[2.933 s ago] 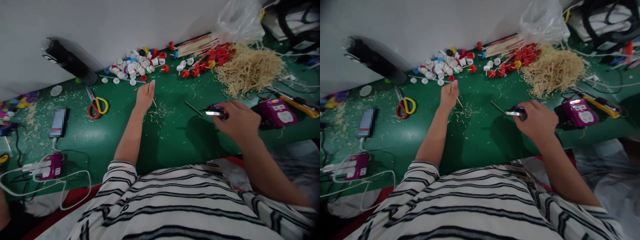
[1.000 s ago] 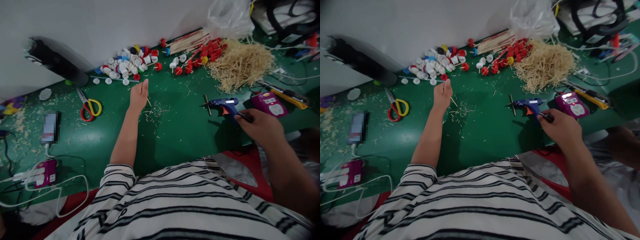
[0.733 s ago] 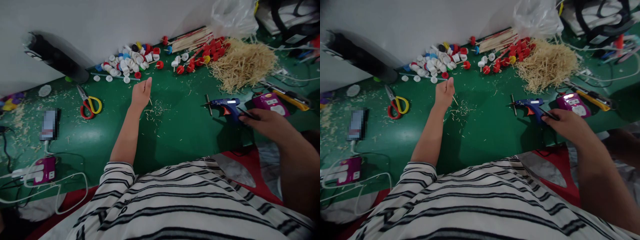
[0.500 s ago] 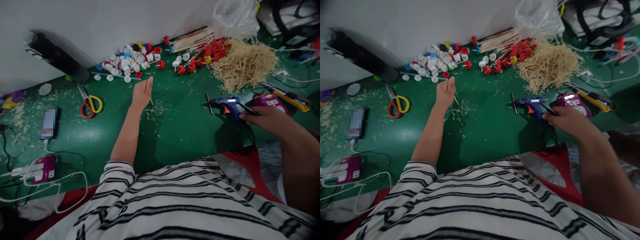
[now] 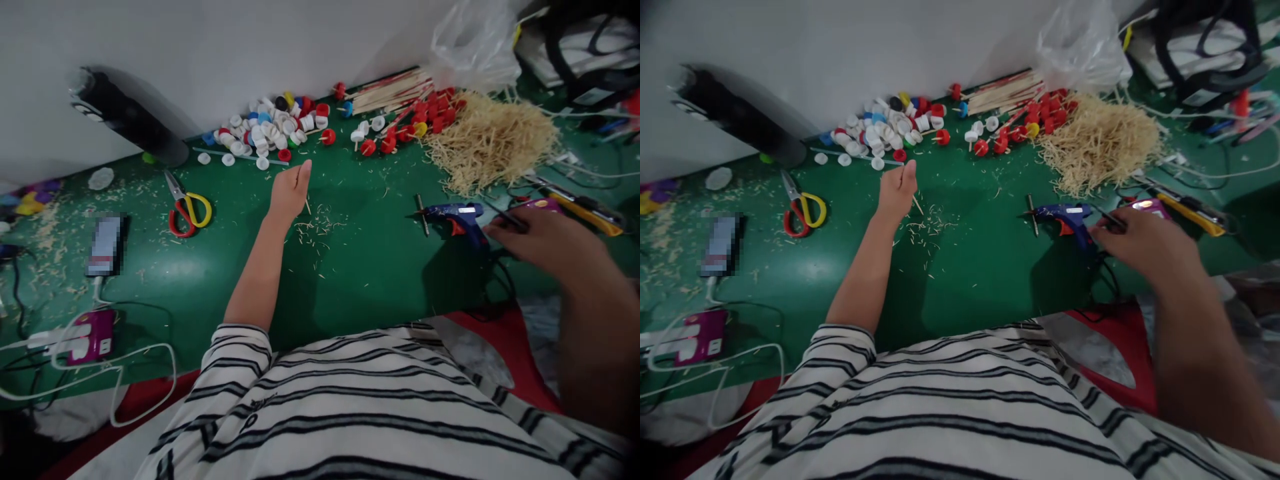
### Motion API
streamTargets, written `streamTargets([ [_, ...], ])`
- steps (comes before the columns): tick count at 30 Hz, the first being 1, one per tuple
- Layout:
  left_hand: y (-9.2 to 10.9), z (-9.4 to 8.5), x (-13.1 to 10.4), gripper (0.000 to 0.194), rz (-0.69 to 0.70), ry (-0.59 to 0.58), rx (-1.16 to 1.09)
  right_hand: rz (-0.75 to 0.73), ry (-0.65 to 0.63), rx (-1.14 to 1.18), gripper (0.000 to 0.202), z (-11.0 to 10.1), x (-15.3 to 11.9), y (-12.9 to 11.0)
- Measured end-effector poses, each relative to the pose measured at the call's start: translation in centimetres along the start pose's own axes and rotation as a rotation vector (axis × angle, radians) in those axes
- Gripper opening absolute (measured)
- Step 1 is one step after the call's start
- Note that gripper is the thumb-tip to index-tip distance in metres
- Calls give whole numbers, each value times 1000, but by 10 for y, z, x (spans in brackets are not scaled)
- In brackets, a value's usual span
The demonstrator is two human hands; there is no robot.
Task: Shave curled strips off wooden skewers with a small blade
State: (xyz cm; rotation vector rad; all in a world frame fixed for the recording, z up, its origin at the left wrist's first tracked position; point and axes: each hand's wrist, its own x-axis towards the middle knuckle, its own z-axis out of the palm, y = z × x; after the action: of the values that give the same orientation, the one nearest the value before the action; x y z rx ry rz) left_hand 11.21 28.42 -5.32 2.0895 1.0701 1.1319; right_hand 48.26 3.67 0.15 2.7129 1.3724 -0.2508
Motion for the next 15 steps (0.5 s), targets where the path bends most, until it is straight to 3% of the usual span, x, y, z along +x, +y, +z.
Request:
streamTargets([
  [3, 0, 1, 0, 68, 8, 5, -3, 82, 270, 38, 48, 12, -40, -31],
  [5, 1, 2, 0, 68, 17, 4, -17, -66, 375, 121, 41, 22, -58, -54],
  [7, 4, 2, -1, 68, 20, -2, -25, -253, 319, 118, 34, 31, -65, -71],
  [9, 6, 1, -1, 68, 21, -7, -17, -317, 293, 79, 34, 38, -63, -80],
  [15, 5, 2, -1, 67, 40, -8, 38, -200, 254, -13, 35, 44, -45, -75],
])
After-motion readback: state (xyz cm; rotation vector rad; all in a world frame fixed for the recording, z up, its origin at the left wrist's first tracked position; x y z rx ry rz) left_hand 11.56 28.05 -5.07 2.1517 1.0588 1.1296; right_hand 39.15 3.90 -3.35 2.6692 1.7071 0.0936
